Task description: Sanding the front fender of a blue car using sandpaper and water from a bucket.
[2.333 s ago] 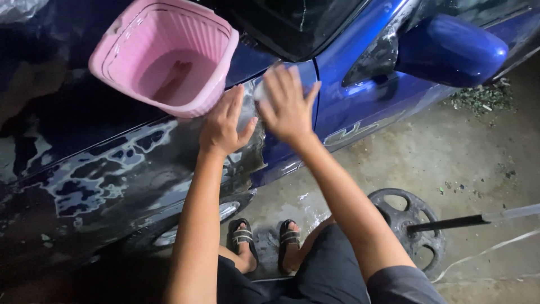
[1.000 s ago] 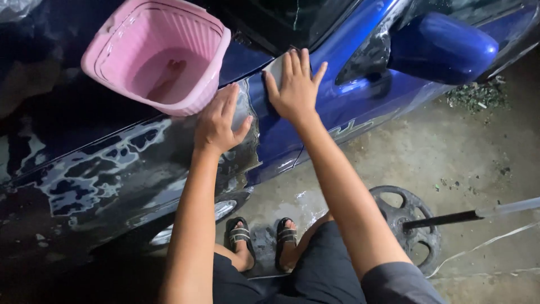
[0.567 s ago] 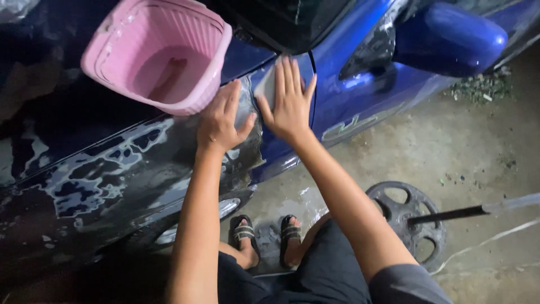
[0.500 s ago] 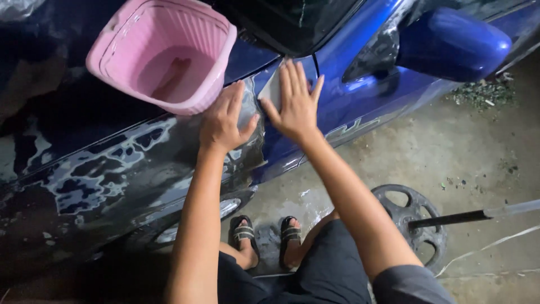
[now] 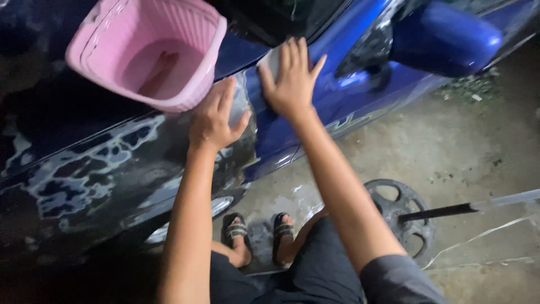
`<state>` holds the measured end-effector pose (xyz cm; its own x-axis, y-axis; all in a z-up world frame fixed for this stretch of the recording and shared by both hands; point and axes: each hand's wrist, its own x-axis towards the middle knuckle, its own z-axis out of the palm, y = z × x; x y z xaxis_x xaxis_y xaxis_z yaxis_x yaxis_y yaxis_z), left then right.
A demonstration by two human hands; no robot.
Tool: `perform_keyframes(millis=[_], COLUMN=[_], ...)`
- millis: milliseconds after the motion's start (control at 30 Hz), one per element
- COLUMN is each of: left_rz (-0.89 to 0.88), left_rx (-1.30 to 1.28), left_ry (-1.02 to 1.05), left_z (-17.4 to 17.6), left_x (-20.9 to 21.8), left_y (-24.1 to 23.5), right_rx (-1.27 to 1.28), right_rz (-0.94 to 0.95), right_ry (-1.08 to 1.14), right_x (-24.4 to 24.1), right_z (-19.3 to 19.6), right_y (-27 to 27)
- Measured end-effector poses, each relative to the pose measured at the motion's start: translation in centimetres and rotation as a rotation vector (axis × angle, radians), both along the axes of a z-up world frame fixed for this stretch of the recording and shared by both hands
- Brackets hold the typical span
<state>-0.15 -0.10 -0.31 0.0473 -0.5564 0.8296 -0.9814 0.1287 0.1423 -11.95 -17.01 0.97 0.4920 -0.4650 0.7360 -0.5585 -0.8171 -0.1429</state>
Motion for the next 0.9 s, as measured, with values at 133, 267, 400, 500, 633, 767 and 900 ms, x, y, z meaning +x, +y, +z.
perform_keyframes(millis=[133, 267, 400, 500, 633, 767, 900], left_rz=[0.125, 0.108, 0.028, 0.028, 0.041, 0.031, 0.04], left_rx=[-0.138, -0.119, -0.008, -0.022, 0.002, 0.002, 0.01], left_ry=[-0.177, -0.163, -0.02, -0.023, -0.012, -0.006, -0.018], left_z=[-1.4, -1.1, 0.2, 0.3, 0.2, 0.4, 0.2], left_x=[1.9, 1.3, 0.1, 0.4, 0.2, 0.2, 0.1], left_y=[-1.3, -0.9, 0.0, -0.3, 0.1, -0.2, 0.4], right_rx=[0.007, -0.068, 0.033, 0.011, 0.059, 0.011, 0.05], right_rz=[0.013, -0.065, -0.006, 0.1, -0.057, 0.099, 0.034], right_ry=[0.159, 0.065, 0.062, 0.052, 0.062, 0.099, 0.054], right_x=[-1.1, -0.6, -0.6, -1.5, 0.1, -0.8, -0.7], right_z=[-3.8, -1.3, -1.1, 0.5, 0.7, -0.2, 0.8], right_y=[3.3, -1.3, 1.5, 1.1, -0.7, 0.8, -0.6])
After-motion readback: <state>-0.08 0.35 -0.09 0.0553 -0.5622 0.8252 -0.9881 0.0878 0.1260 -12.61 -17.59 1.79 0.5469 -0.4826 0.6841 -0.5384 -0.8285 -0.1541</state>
